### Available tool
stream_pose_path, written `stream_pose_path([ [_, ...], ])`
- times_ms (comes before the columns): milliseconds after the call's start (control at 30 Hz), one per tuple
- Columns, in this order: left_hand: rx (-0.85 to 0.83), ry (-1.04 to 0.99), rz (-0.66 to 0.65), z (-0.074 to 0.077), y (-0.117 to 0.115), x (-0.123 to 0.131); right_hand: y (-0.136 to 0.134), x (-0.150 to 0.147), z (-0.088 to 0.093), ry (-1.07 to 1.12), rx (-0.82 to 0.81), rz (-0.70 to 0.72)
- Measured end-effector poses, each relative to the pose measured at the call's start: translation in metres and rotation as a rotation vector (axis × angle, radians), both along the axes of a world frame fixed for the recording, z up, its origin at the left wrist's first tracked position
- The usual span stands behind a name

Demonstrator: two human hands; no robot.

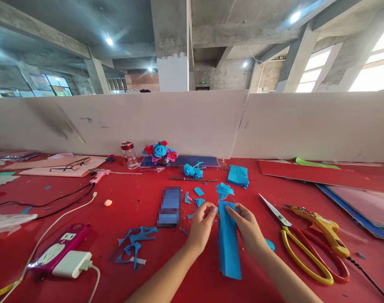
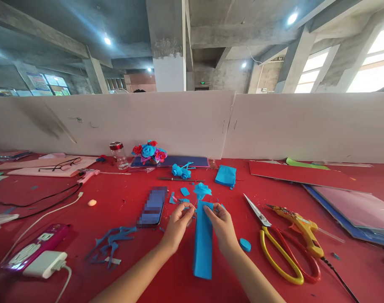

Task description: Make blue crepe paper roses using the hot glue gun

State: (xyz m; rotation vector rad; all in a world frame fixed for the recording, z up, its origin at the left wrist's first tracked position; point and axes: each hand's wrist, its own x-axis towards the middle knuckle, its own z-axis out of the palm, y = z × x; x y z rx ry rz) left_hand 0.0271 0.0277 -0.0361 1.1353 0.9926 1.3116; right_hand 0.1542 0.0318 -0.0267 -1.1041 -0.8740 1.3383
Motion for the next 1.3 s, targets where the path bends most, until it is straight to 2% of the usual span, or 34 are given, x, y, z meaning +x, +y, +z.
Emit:
stream_pose_path([
  [167, -0.013, -0.017, -0.040, -0.011, 0.003, 0.002, -0.001, -0.002, 0.003, 0.034, -0.002, 0.063],
  [367, -0.020, -0.028, -0.066, -0.012, 0.002, 0.002, -0.004, -0.003, 0.004, 0.102, -0.058, 0.144],
  [767, 0.013, 0.012, -0.035, -0.010, -0.002, 0.009, -0.005, -0.005, 0.006, 0.117, -0.118, 0.147],
  [1000, 0.005, 0.024, -0.025, -0.008, -0.004, 0.012, -0.002, -0.005, 0.001, 0.109, -0.118, 0.152],
  [1200, 0.035, -0.008, -0.108, -0.010, -0.004, 0.013, -0.002, -0.002, 0.007, 0.066, -0.128, 0.113],
  [1300, 0.061, 0.024, -0.039, -0.008, -0.004, 0.010, -0.003, 0.001, 0.009, 0.047, -0.130, 0.095],
])
